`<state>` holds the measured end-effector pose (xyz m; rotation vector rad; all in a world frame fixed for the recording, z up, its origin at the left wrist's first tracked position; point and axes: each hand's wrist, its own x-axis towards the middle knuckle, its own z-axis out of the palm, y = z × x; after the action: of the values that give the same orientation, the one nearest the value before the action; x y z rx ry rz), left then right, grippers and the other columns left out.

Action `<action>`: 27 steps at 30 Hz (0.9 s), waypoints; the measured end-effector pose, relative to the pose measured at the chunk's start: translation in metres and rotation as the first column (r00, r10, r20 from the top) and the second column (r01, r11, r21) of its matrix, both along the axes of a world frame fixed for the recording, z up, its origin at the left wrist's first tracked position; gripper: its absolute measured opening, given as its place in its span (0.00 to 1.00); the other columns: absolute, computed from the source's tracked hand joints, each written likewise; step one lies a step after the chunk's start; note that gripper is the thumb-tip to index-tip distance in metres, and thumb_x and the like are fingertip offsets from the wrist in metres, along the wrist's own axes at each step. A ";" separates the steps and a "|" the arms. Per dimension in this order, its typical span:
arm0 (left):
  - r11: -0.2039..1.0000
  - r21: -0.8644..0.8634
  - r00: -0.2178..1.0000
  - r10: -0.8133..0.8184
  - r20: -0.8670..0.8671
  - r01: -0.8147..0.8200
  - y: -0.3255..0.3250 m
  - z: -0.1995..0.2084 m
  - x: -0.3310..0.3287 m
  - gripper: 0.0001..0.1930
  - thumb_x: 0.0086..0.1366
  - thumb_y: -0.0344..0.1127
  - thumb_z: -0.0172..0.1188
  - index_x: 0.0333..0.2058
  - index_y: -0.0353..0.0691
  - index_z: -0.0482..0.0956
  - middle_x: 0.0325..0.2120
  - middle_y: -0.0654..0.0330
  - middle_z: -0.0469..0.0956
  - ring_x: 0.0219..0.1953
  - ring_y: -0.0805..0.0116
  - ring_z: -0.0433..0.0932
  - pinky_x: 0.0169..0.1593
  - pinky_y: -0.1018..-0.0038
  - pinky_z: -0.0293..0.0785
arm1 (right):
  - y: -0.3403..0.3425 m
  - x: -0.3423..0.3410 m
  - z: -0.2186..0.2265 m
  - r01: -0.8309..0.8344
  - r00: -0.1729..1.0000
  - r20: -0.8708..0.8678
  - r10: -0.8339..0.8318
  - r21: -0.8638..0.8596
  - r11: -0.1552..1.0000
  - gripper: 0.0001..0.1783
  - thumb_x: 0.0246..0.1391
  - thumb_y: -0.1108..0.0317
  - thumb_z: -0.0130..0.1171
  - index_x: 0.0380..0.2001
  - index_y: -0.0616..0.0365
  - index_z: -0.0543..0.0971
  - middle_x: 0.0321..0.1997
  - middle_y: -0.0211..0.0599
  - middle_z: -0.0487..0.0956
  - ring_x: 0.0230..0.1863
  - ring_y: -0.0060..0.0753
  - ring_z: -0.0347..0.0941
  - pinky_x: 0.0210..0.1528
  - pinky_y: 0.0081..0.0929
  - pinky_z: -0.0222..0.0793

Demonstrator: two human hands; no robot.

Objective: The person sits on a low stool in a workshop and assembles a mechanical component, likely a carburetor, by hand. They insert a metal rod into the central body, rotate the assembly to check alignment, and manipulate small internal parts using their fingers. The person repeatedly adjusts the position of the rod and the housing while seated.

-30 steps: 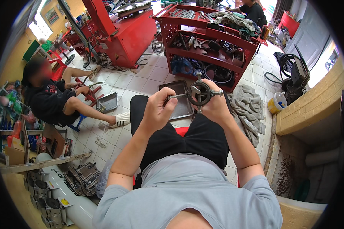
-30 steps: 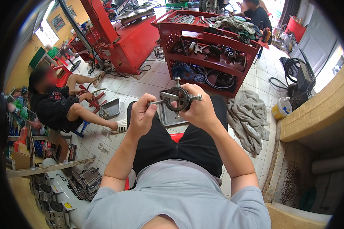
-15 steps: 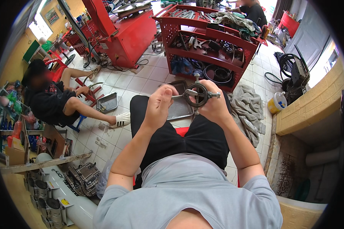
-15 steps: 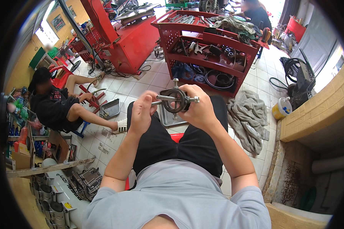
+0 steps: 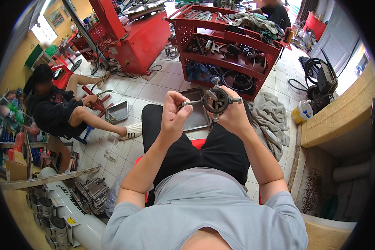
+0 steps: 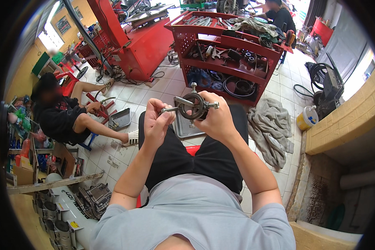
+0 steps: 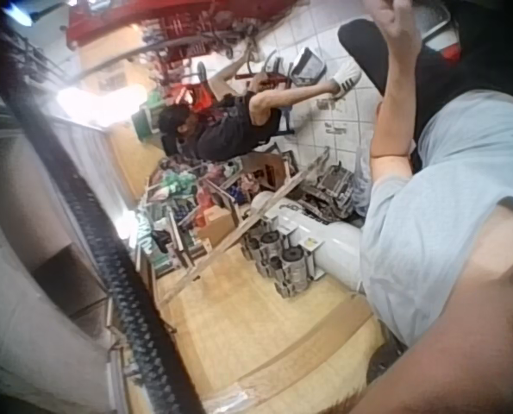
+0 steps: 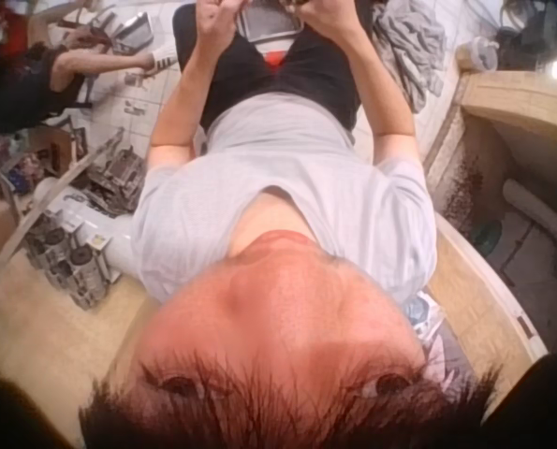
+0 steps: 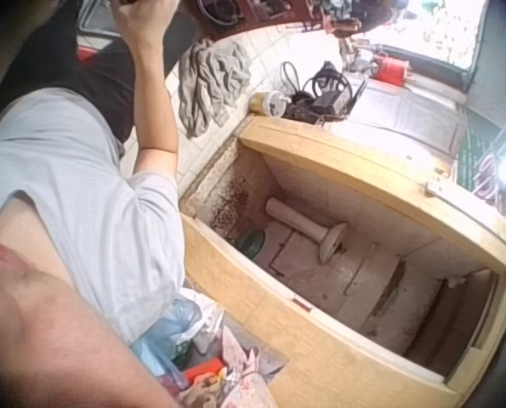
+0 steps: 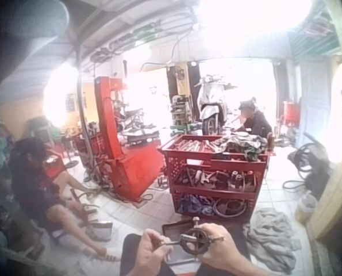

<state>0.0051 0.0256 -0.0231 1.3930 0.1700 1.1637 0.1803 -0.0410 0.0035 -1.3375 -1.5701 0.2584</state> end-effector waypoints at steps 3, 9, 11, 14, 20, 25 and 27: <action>0.999 0.015 1.000 -0.031 0.001 0.031 0.007 -0.006 -0.002 0.12 0.70 0.43 0.51 0.39 0.41 0.61 0.27 0.67 0.63 0.27 0.83 0.61 0.31 0.84 0.57 | 0.000 0.000 0.002 0.005 1.000 0.026 -0.004 -0.004 1.000 0.19 0.37 0.68 0.69 0.35 0.58 0.74 0.30 0.41 0.77 0.36 0.47 0.73 0.42 0.38 0.64; 0.980 0.122 0.965 0.176 -0.195 -0.155 0.006 -0.002 -0.003 0.22 0.73 0.50 0.40 0.26 0.40 0.64 0.18 0.69 0.59 0.21 0.81 0.54 0.26 0.81 0.51 | 0.000 0.000 -0.002 0.053 0.988 0.147 -0.055 0.019 0.998 0.20 0.37 0.65 0.69 0.35 0.55 0.74 0.32 0.36 0.77 0.39 0.41 0.73 0.44 0.35 0.63; 0.980 0.090 0.953 0.195 -0.232 -0.178 0.009 -0.006 -0.005 0.24 0.74 0.50 0.38 0.21 0.41 0.64 0.17 0.69 0.58 0.20 0.81 0.53 0.26 0.80 0.50 | 0.001 0.000 -0.005 0.066 0.978 0.194 -0.077 0.061 0.996 0.21 0.36 0.65 0.70 0.36 0.55 0.74 0.32 0.35 0.77 0.39 0.40 0.73 0.44 0.35 0.63; 0.989 0.036 0.956 0.148 -0.254 -0.144 0.010 -0.005 -0.007 0.27 0.73 0.54 0.37 0.19 0.41 0.63 0.16 0.69 0.58 0.20 0.81 0.53 0.26 0.80 0.50 | 0.002 -0.001 -0.006 0.070 0.971 0.217 -0.095 0.119 0.990 0.21 0.36 0.65 0.70 0.36 0.55 0.74 0.32 0.35 0.77 0.40 0.40 0.73 0.44 0.35 0.63; 0.987 0.117 0.947 0.137 -0.290 -0.108 -0.001 0.017 -0.009 0.24 0.72 0.50 0.39 0.22 0.38 0.66 0.18 0.69 0.61 0.23 0.81 0.57 0.27 0.81 0.53 | 0.001 0.000 -0.003 0.074 0.983 0.165 -0.078 0.029 0.997 0.21 0.37 0.65 0.69 0.36 0.55 0.74 0.31 0.36 0.77 0.38 0.42 0.73 0.43 0.36 0.63; 0.992 0.122 0.944 0.079 -0.319 -0.042 0.005 0.009 -0.012 0.23 0.72 0.48 0.39 0.22 0.38 0.65 0.19 0.68 0.61 0.23 0.80 0.57 0.27 0.81 0.53 | 0.000 0.000 -0.001 0.045 0.992 0.120 -0.049 0.031 0.998 0.20 0.38 0.65 0.69 0.36 0.55 0.74 0.30 0.35 0.77 0.37 0.42 0.73 0.43 0.36 0.63; 0.995 0.100 0.950 0.021 -0.312 0.011 0.011 0.004 -0.016 0.24 0.72 0.50 0.39 0.22 0.38 0.64 0.19 0.68 0.61 0.23 0.80 0.57 0.26 0.80 0.52 | 0.000 0.000 -0.001 0.052 0.989 0.134 -0.057 0.042 0.998 0.19 0.38 0.65 0.69 0.35 0.55 0.75 0.30 0.35 0.76 0.37 0.41 0.72 0.43 0.36 0.63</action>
<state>-0.0105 0.0365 -0.0194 1.6635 0.3436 0.9600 0.1799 -0.0410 0.0028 -1.3898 -1.6397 0.1047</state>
